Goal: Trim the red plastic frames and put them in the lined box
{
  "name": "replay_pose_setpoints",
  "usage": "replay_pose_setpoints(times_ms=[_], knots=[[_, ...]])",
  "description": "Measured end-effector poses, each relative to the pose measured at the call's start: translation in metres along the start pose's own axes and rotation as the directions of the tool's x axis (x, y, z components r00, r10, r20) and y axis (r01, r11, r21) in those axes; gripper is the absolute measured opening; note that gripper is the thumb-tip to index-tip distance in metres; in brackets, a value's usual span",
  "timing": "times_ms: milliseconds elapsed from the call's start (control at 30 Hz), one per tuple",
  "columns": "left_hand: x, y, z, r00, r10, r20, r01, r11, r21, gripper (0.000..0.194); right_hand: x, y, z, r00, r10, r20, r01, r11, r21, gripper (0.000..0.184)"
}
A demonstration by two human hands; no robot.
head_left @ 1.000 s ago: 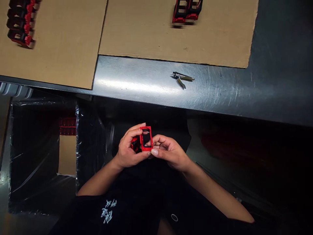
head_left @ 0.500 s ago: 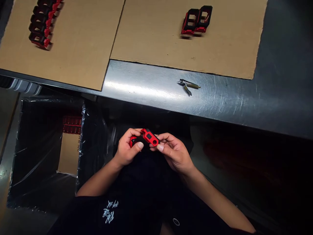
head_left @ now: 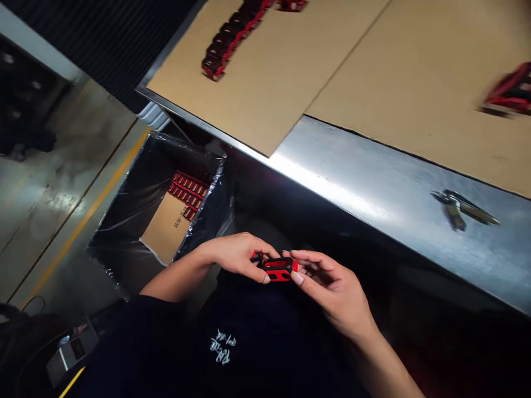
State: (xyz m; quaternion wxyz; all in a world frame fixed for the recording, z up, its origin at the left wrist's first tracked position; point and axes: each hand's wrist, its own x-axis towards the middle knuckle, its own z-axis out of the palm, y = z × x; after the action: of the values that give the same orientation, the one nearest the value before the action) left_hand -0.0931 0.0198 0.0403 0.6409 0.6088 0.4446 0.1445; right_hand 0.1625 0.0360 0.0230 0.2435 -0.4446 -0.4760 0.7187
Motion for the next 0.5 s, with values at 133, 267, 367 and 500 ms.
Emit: replay_pose_setpoints(times_ms=[133, 267, 367, 500], knots=[[-0.054, -0.032, -0.045, 0.681, -0.377, -0.628, 0.328, 0.924, -0.198, 0.052, 0.010, 0.005, -0.001, 1.000, -0.011, -0.021, 0.010, 0.999, -0.043, 0.039], [-0.109, -0.093, -0.105, 0.243, -0.512, -0.824, 0.491, 0.797, -0.351, 0.052, 0.014, 0.022, -0.015, 0.981, 0.078, -0.178, -0.093, 0.992, -0.080, 0.036], [-0.131, -0.140, -0.122, 0.055, -0.639, -0.767, 0.623, 0.623, -0.474, 0.035, 0.016, 0.034, -0.020, 0.965, 0.130, -0.229, -0.149, 0.986, -0.068, 0.039], [-0.136, -0.186, -0.111, -0.021, -0.704, -0.710, 0.735, 0.470, -0.488, 0.037, 0.016, 0.037, -0.015, 0.962, 0.152, -0.228, -0.171, 0.983, -0.069, 0.041]])
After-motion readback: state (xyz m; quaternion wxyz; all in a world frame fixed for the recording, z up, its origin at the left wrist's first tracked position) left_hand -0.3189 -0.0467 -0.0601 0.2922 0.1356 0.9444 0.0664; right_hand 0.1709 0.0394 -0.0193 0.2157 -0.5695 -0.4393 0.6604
